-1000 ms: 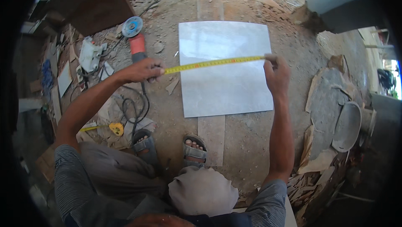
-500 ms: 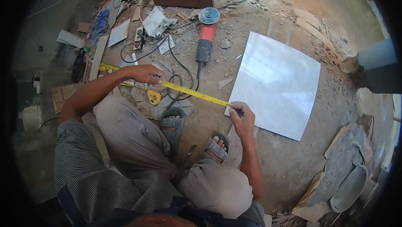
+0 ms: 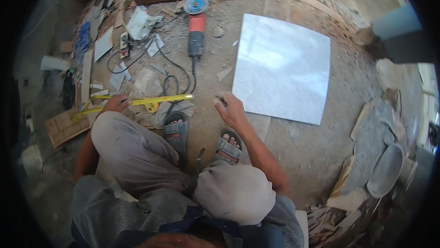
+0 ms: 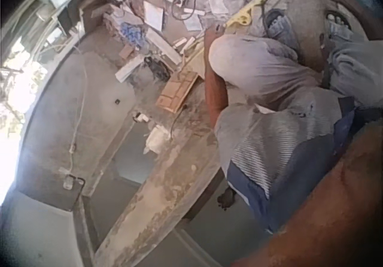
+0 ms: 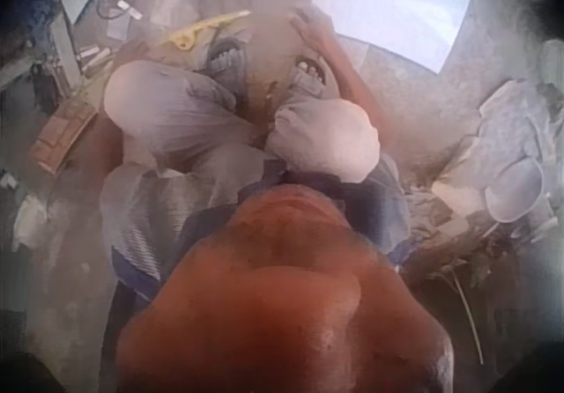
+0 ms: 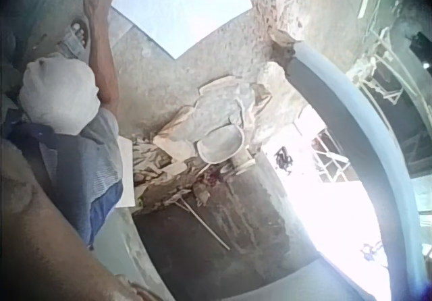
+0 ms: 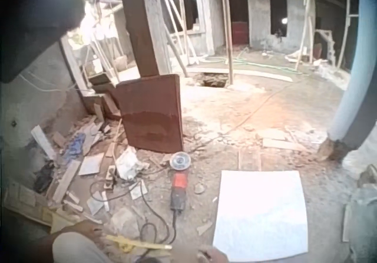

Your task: The person measures a tiled wall corner with a tape measure, then walks across a room and measures several separate floor tiles on the ground.

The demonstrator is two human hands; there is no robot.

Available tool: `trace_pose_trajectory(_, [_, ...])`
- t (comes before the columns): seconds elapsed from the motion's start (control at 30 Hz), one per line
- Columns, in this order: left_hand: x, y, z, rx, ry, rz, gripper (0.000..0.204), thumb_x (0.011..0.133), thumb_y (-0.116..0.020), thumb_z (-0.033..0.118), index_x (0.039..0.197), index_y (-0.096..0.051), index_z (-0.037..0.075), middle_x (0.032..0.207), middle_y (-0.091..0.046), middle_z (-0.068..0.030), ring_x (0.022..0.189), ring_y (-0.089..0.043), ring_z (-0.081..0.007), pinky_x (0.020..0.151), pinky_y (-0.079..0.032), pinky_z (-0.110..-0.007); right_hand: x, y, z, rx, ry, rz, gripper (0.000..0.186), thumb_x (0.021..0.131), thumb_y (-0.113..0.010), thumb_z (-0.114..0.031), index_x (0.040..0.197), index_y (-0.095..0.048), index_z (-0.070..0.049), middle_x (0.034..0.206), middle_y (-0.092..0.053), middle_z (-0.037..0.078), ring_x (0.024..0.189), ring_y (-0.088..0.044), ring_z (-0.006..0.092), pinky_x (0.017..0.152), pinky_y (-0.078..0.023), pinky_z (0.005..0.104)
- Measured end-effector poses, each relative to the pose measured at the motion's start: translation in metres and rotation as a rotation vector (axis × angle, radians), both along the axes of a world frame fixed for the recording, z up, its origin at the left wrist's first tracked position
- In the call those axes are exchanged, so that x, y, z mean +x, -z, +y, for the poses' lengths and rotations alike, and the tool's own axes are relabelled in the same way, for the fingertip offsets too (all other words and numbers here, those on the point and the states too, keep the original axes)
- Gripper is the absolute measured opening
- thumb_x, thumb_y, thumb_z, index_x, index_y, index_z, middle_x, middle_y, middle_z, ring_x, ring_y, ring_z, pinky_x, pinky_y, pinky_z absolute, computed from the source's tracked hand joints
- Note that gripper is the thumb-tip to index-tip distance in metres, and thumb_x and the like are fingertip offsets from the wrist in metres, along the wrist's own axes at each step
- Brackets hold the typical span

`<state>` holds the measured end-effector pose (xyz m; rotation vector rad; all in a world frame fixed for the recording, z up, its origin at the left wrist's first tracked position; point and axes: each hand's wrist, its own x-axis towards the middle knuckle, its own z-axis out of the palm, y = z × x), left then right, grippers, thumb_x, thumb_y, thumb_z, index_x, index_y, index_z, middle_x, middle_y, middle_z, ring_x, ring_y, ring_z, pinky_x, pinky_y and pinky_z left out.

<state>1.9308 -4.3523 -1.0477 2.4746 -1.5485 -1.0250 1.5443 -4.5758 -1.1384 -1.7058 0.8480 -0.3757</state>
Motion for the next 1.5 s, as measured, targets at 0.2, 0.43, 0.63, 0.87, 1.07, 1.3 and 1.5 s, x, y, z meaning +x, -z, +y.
trace_pose_trajectory(0.2, [0.089,0.037,0.043,-0.146,-0.058,-0.174,0.018,0.085,-0.054,0.018,0.09,-0.054,0.0,0.076,-0.056,-0.0214,0.072,-0.055,-0.0387,0.065,-0.043,-0.042,-0.111,0.031,-0.048,0.04,0.58,0.018,0.029,0.089,-0.055,-0.022,0.101,-0.062,0.003,0.089,-0.065,0.011,0.082,-0.059,0.0152,0.074,-0.046,0.0275])
trace_pose_trajectory(0.43, [0.126,0.076,0.072,0.258,-0.203,-0.647,0.024,0.082,-0.054,0.012,0.102,-0.057,-0.001,0.091,-0.06,-0.0252,0.087,-0.057,-0.0416,0.077,-0.045,-0.045,-0.199,0.019,-0.022,0.143,0.787,0.36,0.032,0.088,-0.054,-0.02,0.109,-0.058,0.004,0.091,-0.063,0.01,0.086,-0.06,0.0176,0.081,-0.046,0.0289])
trace_pose_trajectory(0.63, [0.078,0.042,-0.034,-0.222,-0.084,-0.231,0.034,0.085,-0.053,0.009,0.117,-0.051,-0.003,0.112,-0.057,-0.0215,0.103,-0.057,-0.0343,0.09,-0.043,-0.039,-0.235,0.036,-0.044,-0.296,0.911,0.525,0.039,0.084,-0.055,-0.014,0.118,-0.051,0.006,0.113,-0.055,0.022,0.107,-0.052,0.0313,0.093,-0.041,0.0373])
trace_pose_trajectory(0.87, [-0.11,0.013,-0.226,-0.01,0.314,0.336,0.039,0.086,-0.056,0.025,0.116,-0.052,-0.001,0.107,-0.061,-0.0166,0.097,-0.06,-0.0238,0.085,-0.045,-0.033,-0.275,0.062,-0.097,-0.419,0.817,0.77,0.051,0.082,-0.059,-0.023,0.122,-0.047,0.007,0.12,-0.049,0.028,0.116,-0.045,0.039,0.1,-0.035,0.042])
trace_pose_trajectory(1.07, [-0.219,0.139,-0.278,-0.015,-0.172,0.534,0.044,0.088,-0.055,0.027,0.118,-0.05,-0.005,0.103,-0.058,-0.0141,0.095,-0.056,-0.0208,0.082,-0.044,-0.031,-0.258,0.073,-0.113,-0.358,0.818,0.731,0.055,0.08,-0.062,-0.027,0.121,-0.048,0.007,0.116,-0.052,0.028,0.111,-0.048,0.0405,0.096,-0.038,0.0419])
trace_pose_trajectory(1.3, [-0.28,0.163,-0.257,-0.337,-0.679,0.482,0.037,0.087,-0.055,0.017,0.117,-0.05,-0.006,0.109,-0.059,-0.0183,0.098,-0.057,-0.0257,0.087,-0.042,-0.034,-0.265,0.065,-0.12,-0.287,0.814,0.745,0.046,0.082,-0.06,-0.027,0.112,-0.056,0.008,0.11,-0.057,0.027,0.104,-0.054,0.0385,0.092,-0.041,0.0408])
trace_pose_trajectory(1.5, [-0.285,0.18,-0.25,-0.383,-0.57,0.639,0.034,0.09,-0.048,0.009,0.121,-0.047,-0.005,0.112,-0.056,-0.0139,0.101,-0.053,-0.0201,0.09,-0.04,-0.03,-0.266,0.077,-0.141,-0.373,0.847,0.826,0.047,0.08,-0.061,-0.027,0.11,-0.057,0.009,0.105,-0.057,0.028,0.101,-0.054,0.0393,0.089,-0.041,0.0427])
